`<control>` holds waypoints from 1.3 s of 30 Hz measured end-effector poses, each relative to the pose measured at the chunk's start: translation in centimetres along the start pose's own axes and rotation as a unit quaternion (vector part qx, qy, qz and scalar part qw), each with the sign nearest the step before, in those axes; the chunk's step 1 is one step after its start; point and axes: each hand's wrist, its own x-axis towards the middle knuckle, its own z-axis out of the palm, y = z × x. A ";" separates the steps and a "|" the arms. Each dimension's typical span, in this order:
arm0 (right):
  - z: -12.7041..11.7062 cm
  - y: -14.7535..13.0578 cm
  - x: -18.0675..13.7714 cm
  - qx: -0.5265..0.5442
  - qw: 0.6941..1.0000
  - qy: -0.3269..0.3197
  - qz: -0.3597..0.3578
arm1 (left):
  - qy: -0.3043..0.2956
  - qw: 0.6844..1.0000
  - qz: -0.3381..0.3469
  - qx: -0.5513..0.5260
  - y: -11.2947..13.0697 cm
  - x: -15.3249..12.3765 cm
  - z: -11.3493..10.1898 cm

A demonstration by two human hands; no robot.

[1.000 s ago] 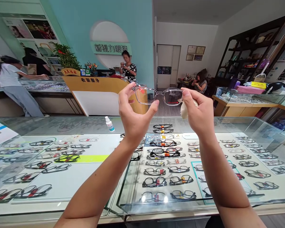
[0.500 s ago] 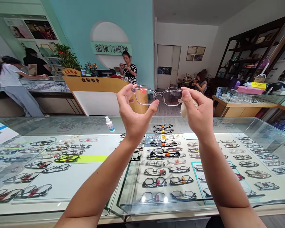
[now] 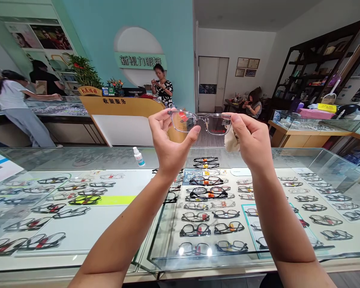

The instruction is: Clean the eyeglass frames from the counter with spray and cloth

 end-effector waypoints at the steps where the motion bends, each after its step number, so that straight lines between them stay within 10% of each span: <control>1: 0.0 0.0 0.0 0.002 1.000 -0.001 0.004 | -0.002 1.000 0.001 -0.003 0.0 0.0 0.1; 39: 0.4 1.7 0.7 0.140 0.969 -0.123 0.165 | -0.016 0.960 -0.132 -0.246 -0.3 1.3 -0.1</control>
